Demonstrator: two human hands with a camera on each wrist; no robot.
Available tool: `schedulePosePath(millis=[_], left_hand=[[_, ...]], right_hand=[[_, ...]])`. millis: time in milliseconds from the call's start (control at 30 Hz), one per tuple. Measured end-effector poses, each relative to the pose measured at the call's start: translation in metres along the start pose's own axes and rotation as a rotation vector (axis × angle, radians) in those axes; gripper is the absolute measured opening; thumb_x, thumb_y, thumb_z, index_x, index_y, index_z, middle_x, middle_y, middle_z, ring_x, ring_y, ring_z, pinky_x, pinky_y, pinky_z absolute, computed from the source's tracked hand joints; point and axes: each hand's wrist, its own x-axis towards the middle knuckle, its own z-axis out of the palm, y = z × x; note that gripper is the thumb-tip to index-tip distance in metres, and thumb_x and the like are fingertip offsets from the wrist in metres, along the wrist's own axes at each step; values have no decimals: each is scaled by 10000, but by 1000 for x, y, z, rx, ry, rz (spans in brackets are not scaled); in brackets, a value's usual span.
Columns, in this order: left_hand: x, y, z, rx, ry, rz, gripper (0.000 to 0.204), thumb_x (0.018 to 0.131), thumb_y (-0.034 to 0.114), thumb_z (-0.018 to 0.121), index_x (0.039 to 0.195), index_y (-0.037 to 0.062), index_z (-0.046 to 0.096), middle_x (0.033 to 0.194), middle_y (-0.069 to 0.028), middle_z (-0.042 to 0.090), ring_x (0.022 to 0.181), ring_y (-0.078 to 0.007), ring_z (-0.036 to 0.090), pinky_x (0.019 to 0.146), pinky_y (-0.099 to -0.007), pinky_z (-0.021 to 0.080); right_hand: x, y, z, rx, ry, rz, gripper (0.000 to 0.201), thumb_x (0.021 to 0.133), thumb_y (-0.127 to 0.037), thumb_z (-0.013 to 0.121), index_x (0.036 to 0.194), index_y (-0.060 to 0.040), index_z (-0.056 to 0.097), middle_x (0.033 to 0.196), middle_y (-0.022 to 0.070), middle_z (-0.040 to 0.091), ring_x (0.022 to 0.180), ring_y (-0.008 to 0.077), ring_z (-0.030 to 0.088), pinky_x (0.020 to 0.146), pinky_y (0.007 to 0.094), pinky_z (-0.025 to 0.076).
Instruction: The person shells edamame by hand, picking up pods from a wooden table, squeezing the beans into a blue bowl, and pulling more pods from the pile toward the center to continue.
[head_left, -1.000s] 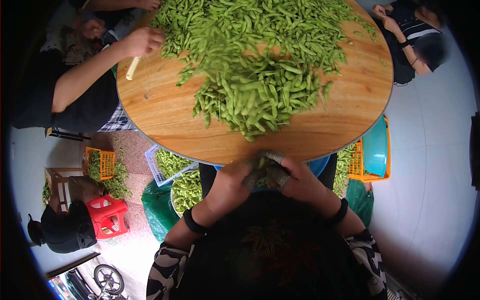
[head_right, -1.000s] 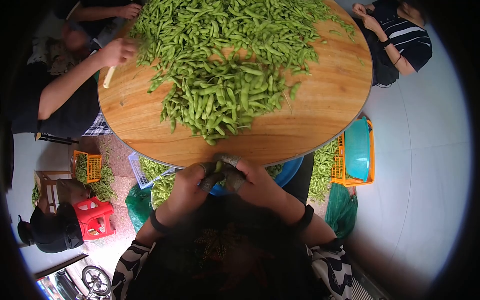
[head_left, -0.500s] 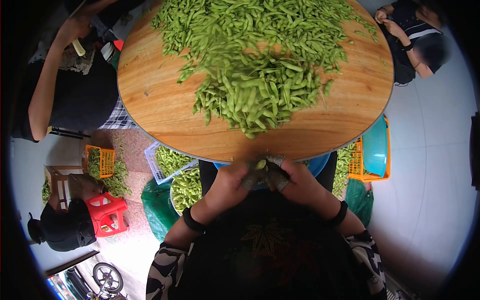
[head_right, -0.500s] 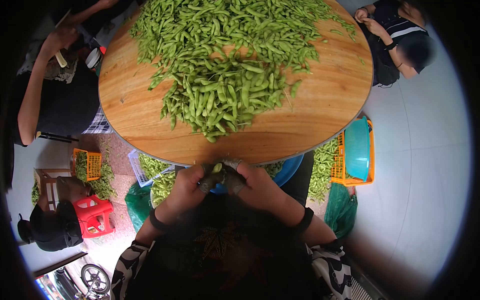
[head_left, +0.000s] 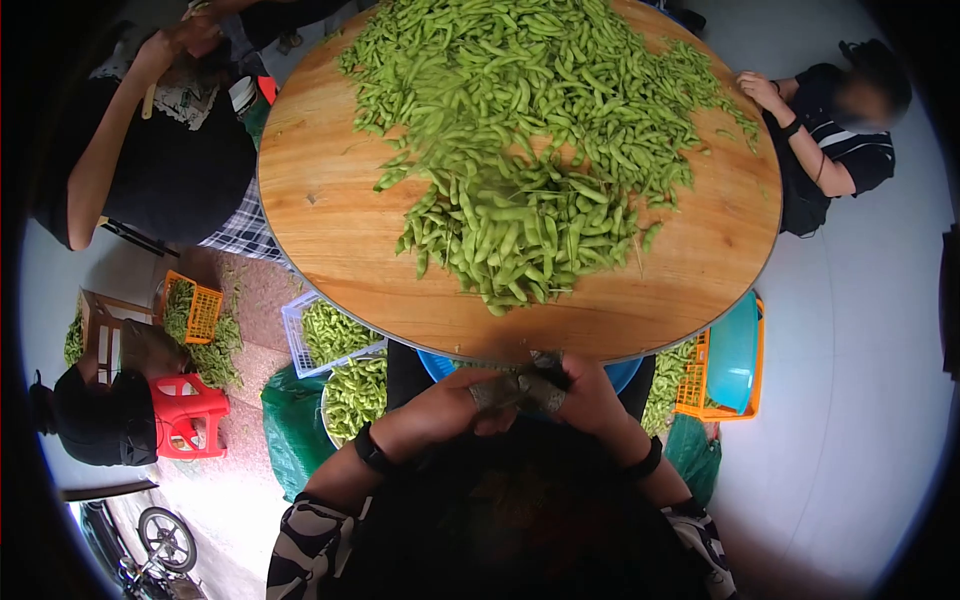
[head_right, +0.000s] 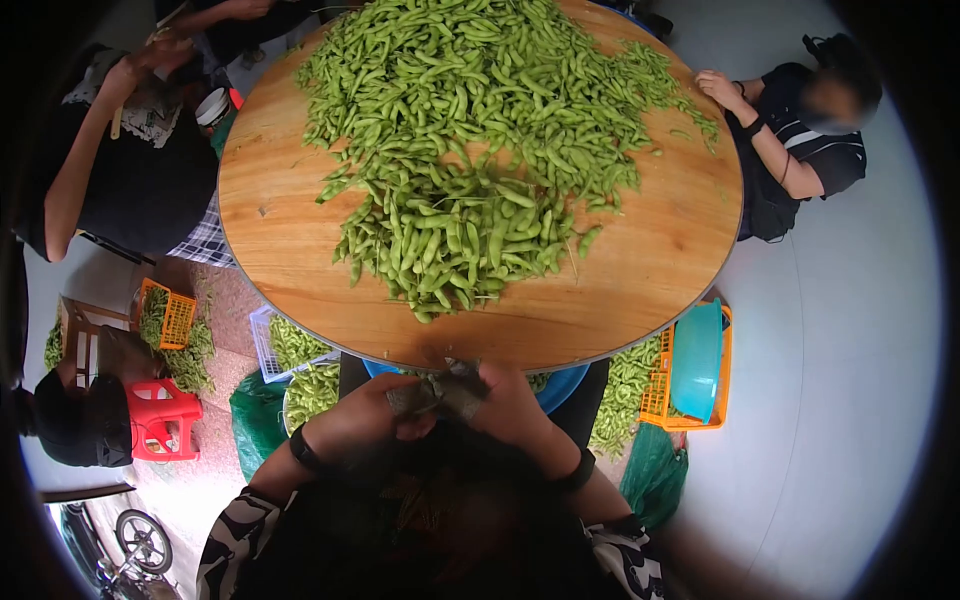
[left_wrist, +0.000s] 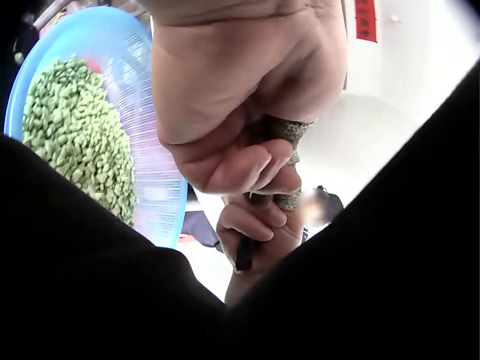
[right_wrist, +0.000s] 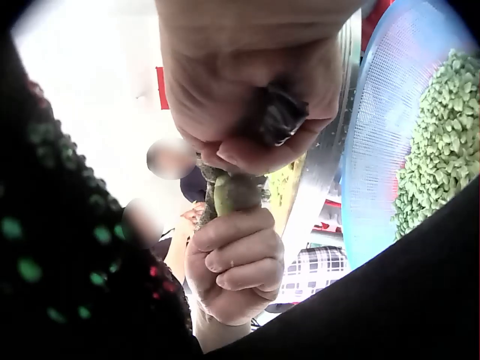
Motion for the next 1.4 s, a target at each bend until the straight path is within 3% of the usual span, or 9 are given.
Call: schedulePosePath(millis=[333, 600, 700, 800, 867, 1067, 1200, 1267, 1400], left_hand=[[7, -11, 8, 640, 258, 376, 100, 858, 56, 550, 932, 17, 603, 761, -132, 639, 691, -247, 633, 617, -327, 491], [5, -7, 5, 648, 442, 484, 231, 801, 7, 568, 1030, 0, 597, 838, -224, 631, 741, -392, 627, 635, -393, 507], [4, 5, 11, -19, 252, 160, 273, 798, -4, 555, 1069, -6, 589, 832, -219, 633, 756, -385, 632, 642, -388, 508], [7, -5, 10, 155, 254, 149, 134, 875, 10, 522, 969, 1, 617, 740, -126, 640, 675, -175, 626, 617, -326, 495], [14, -27, 8, 596, 353, 458, 106, 854, 8, 534, 921, 3, 617, 754, -150, 645, 679, -231, 640, 613, -343, 492], [14, -27, 9, 622, 370, 413, 175, 740, -14, 538, 901, -1, 606, 814, -227, 632, 812, -430, 613, 675, -436, 499], [12, -28, 6, 608, 399, 488, 183, 736, -13, 548, 909, 3, 608, 804, -229, 631, 804, -424, 619, 667, -438, 501], [9, -22, 4, 454, 381, 437, 88, 824, -25, 525, 839, -5, 610, 679, -118, 630, 625, -198, 628, 574, -314, 486], [9, -28, -3, 420, 354, 427, 110, 840, -23, 508, 836, 1, 615, 657, -69, 614, 623, -122, 596, 548, -282, 467]], right_hand=[[-10, -7, 10, -678, 232, -181, 269, 701, -111, 690, 940, -7, 624, 846, 186, 612, 789, 395, 612, 662, 418, 519], [-13, -7, 8, -596, 285, -324, 301, 717, -124, 749, 980, -33, 634, 871, 160, 658, 815, 354, 656, 679, 387, 530], [-5, -4, 8, -544, 326, -291, 307, 721, -131, 750, 987, -32, 633, 866, 156, 660, 806, 353, 656, 674, 388, 529], [-4, 1, 12, -598, 313, -300, 293, 721, -161, 744, 953, -21, 633, 823, 163, 643, 755, 359, 641, 644, 406, 519], [-5, 2, 14, -657, 298, -303, 281, 718, -183, 737, 916, -12, 633, 784, 171, 629, 712, 365, 629, 621, 422, 510], [-8, -7, 22, -816, 197, -126, 323, 689, -232, 748, 867, -4, 604, 791, 172, 631, 677, 369, 631, 591, 431, 515], [-6, -2, 27, -872, 260, -204, 400, 702, -291, 787, 930, -16, 610, 723, 151, 630, 667, 353, 640, 581, 408, 518], [-5, -4, 30, -857, 267, -241, 410, 700, -292, 788, 943, -15, 606, 727, 154, 628, 669, 355, 640, 580, 411, 518], [-1, -10, 33, -873, 300, -283, 391, 711, -247, 771, 973, -18, 593, 759, 169, 624, 678, 369, 633, 577, 427, 511]])
